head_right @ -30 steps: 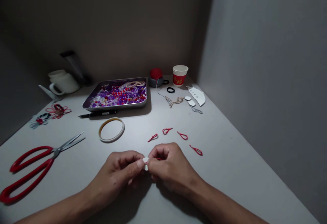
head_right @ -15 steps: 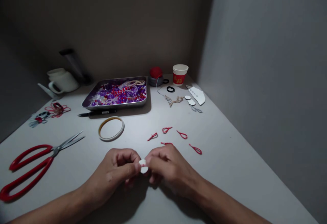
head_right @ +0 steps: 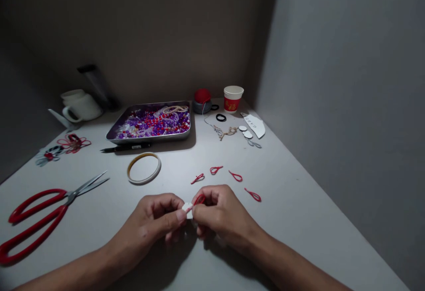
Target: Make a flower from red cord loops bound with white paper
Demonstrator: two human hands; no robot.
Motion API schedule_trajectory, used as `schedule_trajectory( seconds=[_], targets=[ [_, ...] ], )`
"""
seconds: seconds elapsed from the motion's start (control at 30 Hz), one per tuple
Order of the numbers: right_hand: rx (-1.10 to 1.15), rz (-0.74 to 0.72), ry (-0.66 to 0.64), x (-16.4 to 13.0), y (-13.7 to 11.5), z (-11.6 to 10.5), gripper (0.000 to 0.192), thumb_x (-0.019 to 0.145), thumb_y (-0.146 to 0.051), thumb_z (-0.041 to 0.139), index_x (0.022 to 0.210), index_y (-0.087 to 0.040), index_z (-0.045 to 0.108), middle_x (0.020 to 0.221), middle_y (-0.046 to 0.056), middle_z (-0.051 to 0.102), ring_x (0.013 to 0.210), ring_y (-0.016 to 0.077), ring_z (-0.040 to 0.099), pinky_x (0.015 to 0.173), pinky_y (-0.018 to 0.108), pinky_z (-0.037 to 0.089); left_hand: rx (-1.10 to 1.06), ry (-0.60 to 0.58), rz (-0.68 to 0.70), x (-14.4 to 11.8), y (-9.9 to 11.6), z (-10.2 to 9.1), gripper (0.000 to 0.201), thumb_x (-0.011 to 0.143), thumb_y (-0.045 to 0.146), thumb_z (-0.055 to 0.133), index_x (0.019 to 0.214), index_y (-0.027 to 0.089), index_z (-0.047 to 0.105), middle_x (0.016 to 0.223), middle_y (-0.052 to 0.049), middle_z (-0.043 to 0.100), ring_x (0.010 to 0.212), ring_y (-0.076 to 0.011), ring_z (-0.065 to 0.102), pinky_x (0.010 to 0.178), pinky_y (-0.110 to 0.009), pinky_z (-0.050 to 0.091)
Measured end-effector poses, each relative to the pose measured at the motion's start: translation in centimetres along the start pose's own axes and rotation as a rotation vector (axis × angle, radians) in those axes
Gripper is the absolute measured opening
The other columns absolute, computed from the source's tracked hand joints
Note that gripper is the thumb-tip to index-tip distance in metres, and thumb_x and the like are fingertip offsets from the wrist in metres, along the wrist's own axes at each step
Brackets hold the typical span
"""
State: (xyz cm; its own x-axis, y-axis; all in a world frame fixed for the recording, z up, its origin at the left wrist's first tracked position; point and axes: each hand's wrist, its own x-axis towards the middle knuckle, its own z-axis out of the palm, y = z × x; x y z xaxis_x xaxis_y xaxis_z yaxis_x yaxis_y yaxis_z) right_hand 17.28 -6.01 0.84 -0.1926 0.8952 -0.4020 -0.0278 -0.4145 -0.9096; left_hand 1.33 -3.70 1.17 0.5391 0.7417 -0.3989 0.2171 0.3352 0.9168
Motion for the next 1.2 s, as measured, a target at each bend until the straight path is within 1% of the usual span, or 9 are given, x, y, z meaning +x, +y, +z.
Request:
schedule_trajectory(
  seconds=[0.17,0.33,0.47,0.57,0.7,0.87,0.93,1.1,1.2],
  targets=[
    [-0.033,-0.034,-0.010,0.0,0.0,-0.3,0.003,0.057,-0.016,0.051,0.058,-0.016,0.054,0.044,-0.005,0.053,0.038,0.0085,0.048,0.041,0.020,0.038,-0.073,-0.098,0.026,-0.3,0.2,-0.2,0.027,0.071,0.037,0.060,0.072,0.009,0.058,0.059,-0.003,0.056,0.050,-0.0096,0.048,0.050,-0.022,0.039],
    [-0.193,-0.043,-0.035,-0.3,-0.1,-0.4,0.005,0.056,-0.014,0.053,0.057,-0.014,0.057,0.041,-0.004,0.052,0.039,0.0078,0.047,0.039,0.018,0.031,0.007,-0.023,-0.036,-0.1,0.0,0.0,0.022,0.066,0.030,0.062,0.060,0.010,0.055,0.049,0.000,0.050,0.044,-0.0081,0.042,0.045,-0.022,0.035],
    [0.001,-0.026,-0.114,-0.2,0.2,-0.6,0.015,0.065,-0.024,0.051,0.067,-0.013,0.061,0.046,-0.001,0.057,0.042,0.0105,0.052,0.043,0.021,0.041,-0.015,0.025,-0.035,0.1,0.0,0.1,0.019,0.065,0.028,0.061,0.058,0.011,0.054,0.047,0.002,0.048,0.044,-0.0080,0.041,0.045,-0.021,0.034],
    [0.017,-0.018,-0.075,-0.1,0.3,-0.6,0.019,0.070,-0.031,0.051,0.068,-0.013,0.060,0.046,-0.001,0.055,0.040,0.0109,0.052,0.041,0.022,0.042,-0.015,0.030,-0.031,0.1,-0.2,0.2,0.018,0.065,0.027,0.062,0.058,0.012,0.054,0.047,0.002,0.049,0.044,-0.0081,0.041,0.045,-0.021,0.034],
    [-0.192,-0.026,0.006,-0.1,0.1,-0.2,0.014,0.069,-0.024,0.052,0.057,-0.016,0.054,0.041,-0.004,0.051,0.037,0.0085,0.047,0.040,0.019,0.037,0.011,-0.038,-0.020,-0.1,-0.5,0.1,0.021,0.068,0.030,0.062,0.061,0.011,0.056,0.051,0.000,0.053,0.045,-0.0087,0.043,0.046,-0.022,0.034],
    [-0.286,-0.063,-0.064,-0.5,-0.3,-0.4,0.014,0.070,-0.021,0.050,0.058,-0.015,0.053,0.043,-0.003,0.051,0.040,0.0080,0.046,0.042,0.019,0.033,-0.056,-0.220,-0.008,-0.4,0.1,-0.4,0.022,0.072,0.032,0.061,0.070,0.010,0.060,0.058,-0.003,0.057,0.054,-0.0110,0.050,0.054,-0.022,0.037],
    [-0.314,-0.077,-0.082,-0.6,-0.4,-0.5,0.014,0.070,-0.020,0.050,0.057,-0.016,0.053,0.044,-0.003,0.051,0.041,0.0082,0.045,0.042,0.019,0.032,-0.059,-0.246,0.010,-0.4,0.4,-0.5,0.027,0.075,0.035,0.056,0.065,0.011,0.058,0.057,-0.003,0.056,0.054,-0.0112,0.050,0.054,-0.022,0.036],
    [-0.388,-0.119,-0.073,-0.5,-0.4,-0.2,0.014,0.069,-0.016,0.049,0.056,-0.015,0.054,0.045,-0.003,0.050,0.042,0.0078,0.042,0.042,0.019,0.030,0.019,-0.130,-0.036,-0.2,0.4,-0.4,0.020,0.069,0.026,0.059,0.056,0.012,0.054,0.046,0.003,0.045,0.044,-0.0066,0.036,0.044,-0.020,0.026],
    [-0.398,-0.125,-0.039,-0.4,-0.2,0.0,0.016,0.072,-0.018,0.050,0.058,-0.015,0.056,0.047,-0.002,0.052,0.044,0.0086,0.045,0.043,0.019,0.033,0.028,-0.118,-0.057,-0.2,0.1,-0.3,0.019,0.066,0.027,0.061,0.057,0.012,0.055,0.046,0.004,0.044,0.042,-0.0058,0.033,0.042,-0.019,0.024]
  ],
)
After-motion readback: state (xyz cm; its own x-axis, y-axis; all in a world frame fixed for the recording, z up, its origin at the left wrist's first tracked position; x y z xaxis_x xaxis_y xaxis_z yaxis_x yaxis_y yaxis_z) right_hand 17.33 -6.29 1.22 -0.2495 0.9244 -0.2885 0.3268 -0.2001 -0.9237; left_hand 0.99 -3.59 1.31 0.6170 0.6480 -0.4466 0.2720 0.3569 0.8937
